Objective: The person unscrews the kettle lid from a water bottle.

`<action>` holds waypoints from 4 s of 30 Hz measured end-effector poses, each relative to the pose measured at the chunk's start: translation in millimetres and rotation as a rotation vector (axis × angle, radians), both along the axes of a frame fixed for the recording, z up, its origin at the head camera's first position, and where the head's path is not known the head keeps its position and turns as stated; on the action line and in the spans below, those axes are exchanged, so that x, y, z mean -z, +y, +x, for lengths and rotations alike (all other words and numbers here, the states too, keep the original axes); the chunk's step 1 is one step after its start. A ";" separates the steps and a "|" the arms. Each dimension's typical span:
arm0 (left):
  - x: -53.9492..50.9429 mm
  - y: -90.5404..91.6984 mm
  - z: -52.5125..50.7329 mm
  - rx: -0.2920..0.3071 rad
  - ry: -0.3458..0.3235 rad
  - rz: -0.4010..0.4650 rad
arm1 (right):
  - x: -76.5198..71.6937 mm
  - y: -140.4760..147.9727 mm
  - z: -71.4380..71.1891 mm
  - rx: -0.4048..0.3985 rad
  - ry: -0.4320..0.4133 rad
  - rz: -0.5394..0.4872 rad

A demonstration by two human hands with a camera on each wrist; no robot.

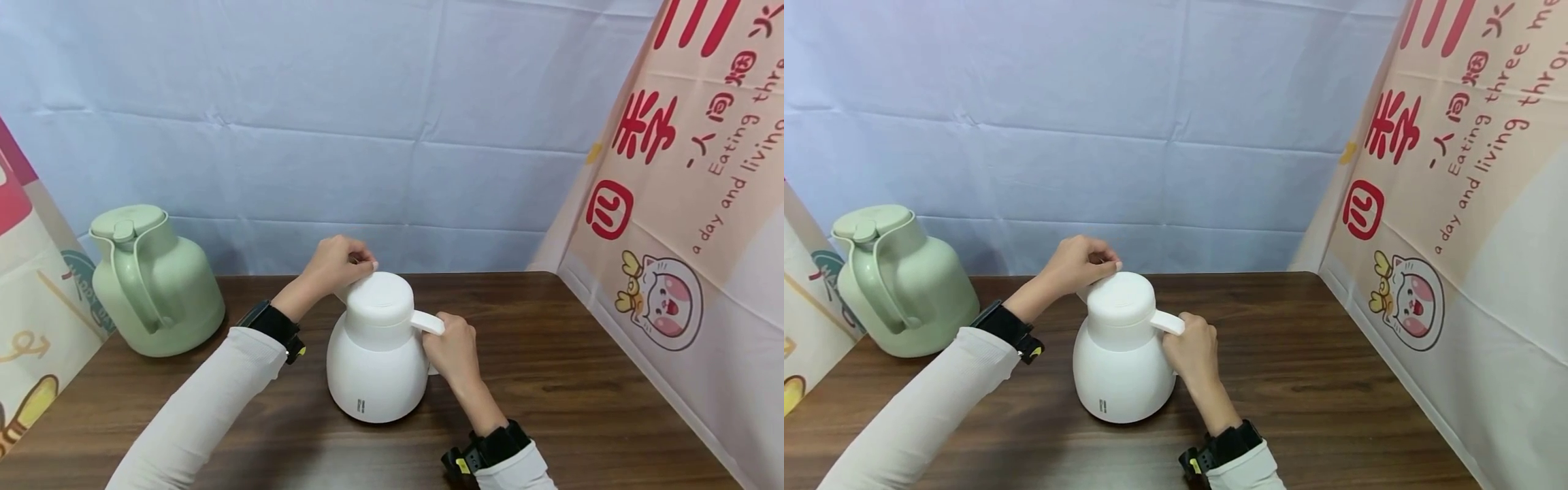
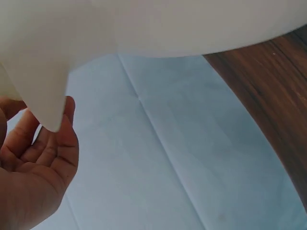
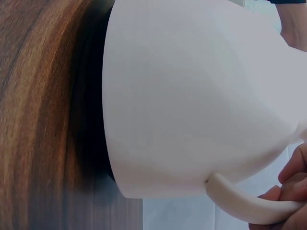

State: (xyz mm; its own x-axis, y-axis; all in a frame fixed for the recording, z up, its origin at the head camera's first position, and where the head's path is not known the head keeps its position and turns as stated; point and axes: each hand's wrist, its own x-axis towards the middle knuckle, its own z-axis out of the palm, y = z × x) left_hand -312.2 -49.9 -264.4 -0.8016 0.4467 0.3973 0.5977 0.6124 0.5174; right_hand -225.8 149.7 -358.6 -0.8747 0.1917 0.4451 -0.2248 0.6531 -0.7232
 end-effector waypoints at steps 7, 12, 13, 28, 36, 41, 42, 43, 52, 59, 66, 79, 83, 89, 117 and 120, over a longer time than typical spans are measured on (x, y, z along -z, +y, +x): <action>10.4 -11.9 0.7 0.051 0.061 0.067 | 0.1 0.3 -0.8 0.013 0.020 0.020; 16.2 -19.8 4.8 0.067 0.109 0.102 | 0.9 0.0 -0.7 0.009 0.027 0.022; 17.4 -21.3 5.7 0.071 0.120 0.106 | 0.8 -0.1 -0.5 0.009 0.026 0.021; 35.1 -41.1 22.2 0.140 0.417 0.216 | 2.5 -0.2 -2.1 0.001 0.042 0.011; 39.3 -47.8 28.8 0.197 0.459 0.227 | 4.6 1.9 -3.0 -0.008 0.070 0.036; 39.8 -51.2 34.2 0.216 0.445 0.239 | 4.4 2.6 -4.2 -0.021 0.097 0.056; 40.2 -51.5 35.0 0.219 0.442 0.240 | 4.4 2.6 -4.3 -0.018 0.099 0.060; 40.3 -51.8 36.4 0.225 0.443 0.241 | 4.6 2.8 -4.4 -0.018 0.098 0.062; 42.3 -52.9 44.8 0.264 0.467 0.257 | 4.0 2.9 -3.8 -0.021 0.089 0.069; 43.3 -49.1 49.3 0.298 0.502 0.301 | 4.5 2.0 -5.4 -0.026 0.099 0.074; 39.7 -37.7 58.9 0.405 0.547 0.311 | 3.9 2.4 -5.5 -0.027 0.092 0.063; 32.3 -24.3 70.7 0.455 0.538 0.211 | 5.3 1.7 -5.3 -0.022 0.088 0.070; 25.1 -19.0 74.6 0.480 0.501 0.140 | 4.7 2.9 -4.3 -0.020 0.087 0.069; 17.2 -5.2 78.2 0.495 0.479 0.019 | 4.0 3.4 -5.5 -0.008 0.106 0.092; -8.7 35.0 60.5 0.460 0.346 -0.198 | 3.1 2.5 -3.8 -0.033 0.074 0.057; -10.4 36.9 53.5 0.457 0.282 -0.191 | 3.5 2.9 -4.6 -0.043 0.104 0.082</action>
State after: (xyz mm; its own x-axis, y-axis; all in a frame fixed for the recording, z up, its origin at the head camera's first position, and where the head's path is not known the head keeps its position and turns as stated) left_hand -258.7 -13.0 -254.0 -0.3846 0.8079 0.4465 0.9229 0.3260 0.2050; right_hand -230.3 152.6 -362.1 -0.8299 0.1144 0.5461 -0.3244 0.6974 -0.6391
